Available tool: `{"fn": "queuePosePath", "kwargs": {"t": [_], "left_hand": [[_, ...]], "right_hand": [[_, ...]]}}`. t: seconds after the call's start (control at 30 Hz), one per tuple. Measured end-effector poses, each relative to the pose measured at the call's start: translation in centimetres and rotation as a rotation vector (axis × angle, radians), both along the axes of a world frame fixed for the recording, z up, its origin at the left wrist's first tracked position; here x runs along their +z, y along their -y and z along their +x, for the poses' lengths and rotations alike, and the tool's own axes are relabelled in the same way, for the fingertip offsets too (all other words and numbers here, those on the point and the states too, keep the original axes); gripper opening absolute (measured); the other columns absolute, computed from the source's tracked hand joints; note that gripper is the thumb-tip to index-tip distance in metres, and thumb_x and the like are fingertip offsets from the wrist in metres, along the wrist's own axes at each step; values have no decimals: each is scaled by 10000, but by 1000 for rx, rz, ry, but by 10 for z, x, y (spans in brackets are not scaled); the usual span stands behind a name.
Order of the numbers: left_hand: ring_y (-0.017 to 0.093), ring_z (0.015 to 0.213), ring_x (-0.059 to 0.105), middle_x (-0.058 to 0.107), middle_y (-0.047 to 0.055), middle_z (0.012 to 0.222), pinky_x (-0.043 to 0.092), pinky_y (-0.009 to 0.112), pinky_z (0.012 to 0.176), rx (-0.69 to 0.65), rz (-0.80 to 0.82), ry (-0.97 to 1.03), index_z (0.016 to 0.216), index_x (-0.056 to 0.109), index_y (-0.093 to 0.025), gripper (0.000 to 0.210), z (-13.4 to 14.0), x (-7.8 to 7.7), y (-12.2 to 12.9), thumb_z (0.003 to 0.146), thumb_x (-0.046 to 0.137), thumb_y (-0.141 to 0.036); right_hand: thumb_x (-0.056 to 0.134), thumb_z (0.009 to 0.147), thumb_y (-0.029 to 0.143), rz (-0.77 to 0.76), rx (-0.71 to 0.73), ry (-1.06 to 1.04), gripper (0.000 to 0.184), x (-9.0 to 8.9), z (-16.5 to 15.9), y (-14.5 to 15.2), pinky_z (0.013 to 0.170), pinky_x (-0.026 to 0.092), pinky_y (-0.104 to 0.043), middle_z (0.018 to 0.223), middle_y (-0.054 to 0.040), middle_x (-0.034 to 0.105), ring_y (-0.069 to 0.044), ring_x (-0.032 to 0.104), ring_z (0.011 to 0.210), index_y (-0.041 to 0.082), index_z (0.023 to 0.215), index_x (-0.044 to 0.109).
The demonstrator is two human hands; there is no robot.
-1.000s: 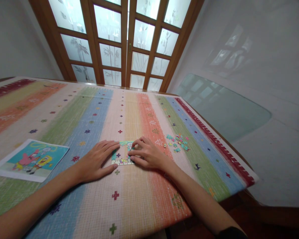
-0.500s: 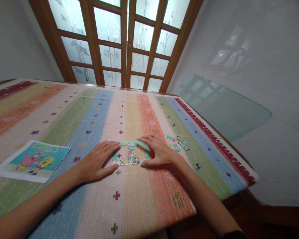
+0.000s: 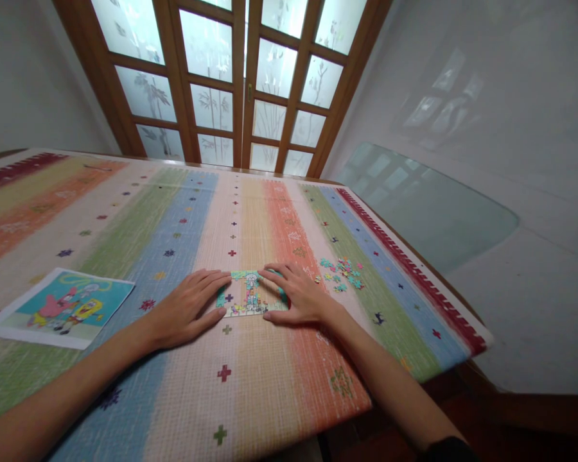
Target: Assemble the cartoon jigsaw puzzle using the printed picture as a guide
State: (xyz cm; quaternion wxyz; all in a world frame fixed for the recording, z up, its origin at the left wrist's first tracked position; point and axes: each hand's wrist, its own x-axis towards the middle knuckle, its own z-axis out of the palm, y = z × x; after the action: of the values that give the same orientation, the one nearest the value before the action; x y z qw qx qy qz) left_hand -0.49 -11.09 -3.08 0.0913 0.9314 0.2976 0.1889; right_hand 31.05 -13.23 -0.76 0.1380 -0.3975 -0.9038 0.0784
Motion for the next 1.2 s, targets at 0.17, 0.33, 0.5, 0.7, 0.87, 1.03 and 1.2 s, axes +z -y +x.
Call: {"fn": "queuePosePath", "kwargs": {"t": [0.17, 0.33, 0.5, 0.7, 0.87, 1.03, 1.2], "left_hand": [[327, 1372, 507, 567, 139, 1497, 374, 543, 1179, -1, -13, 19, 1478, 473, -188, 512, -1, -1, -1, 1042, 434, -452], [292, 1345, 535, 603, 101, 1468, 396, 527, 1174, 14, -46, 44, 1466, 502, -230, 450, -2, -2, -2, 1076, 346, -393], [274, 1344, 546, 623, 89, 1454, 406, 521, 1174, 26, -46, 58, 1458, 520, -216, 453, -2, -3, -4, 1096, 289, -358], [262, 1361, 543, 621, 81, 1465, 405, 543, 1167, 29, -26, 69, 1474, 528, -231, 446, -4, -10, -7, 1107, 305, -354], [253, 1349, 556, 625, 63, 1463, 435, 534, 1145, 18, 2, 91, 1468, 545, -263, 435, -5, -12, -9, 1109, 308, -327], [262, 1340, 567, 630, 74, 1456, 454, 514, 1134, 6, 18, 83, 1509, 503, -261, 448, -7, -10, -9, 1099, 334, -322], [286, 1351, 562, 597, 69, 1499, 432, 503, 1159, 16, 10, 30, 1570, 417, -266, 505, -11, -9, -9, 1078, 319, -326]], "right_hand": [[707, 875, 601, 24, -4, -19, 813, 2, 1, 1, 1141, 409, -568, 1540, -187, 486, -350, 465, 1361, 197, 1537, 461], [687, 929, 485, 104, -37, -56, 643, 2, 4, -2, 1116, 433, -556, 1490, -166, 538, -336, 498, 1324, 223, 1489, 512], [577, 996, 441, 262, -185, -164, 395, 12, 37, -15, 1052, 458, -530, 1382, -161, 607, -326, 569, 1210, 197, 1296, 659], [399, 1050, 497, 388, -518, -437, 454, 32, 108, -32, 1048, 459, -479, 1190, -125, 658, -288, 614, 1146, 211, 1044, 752], [385, 1016, 551, 404, -698, -526, 523, 21, 147, -33, 974, 495, -489, 1011, -122, 685, -296, 650, 1009, 216, 865, 757], [422, 987, 520, 323, -763, -464, 443, 3, 168, -25, 913, 518, -488, 872, -96, 705, -284, 658, 901, 273, 759, 711], [544, 844, 379, 234, -690, -309, 262, 0, 175, -21, 862, 521, -490, 845, -108, 701, -287, 641, 825, 241, 748, 745]]}}
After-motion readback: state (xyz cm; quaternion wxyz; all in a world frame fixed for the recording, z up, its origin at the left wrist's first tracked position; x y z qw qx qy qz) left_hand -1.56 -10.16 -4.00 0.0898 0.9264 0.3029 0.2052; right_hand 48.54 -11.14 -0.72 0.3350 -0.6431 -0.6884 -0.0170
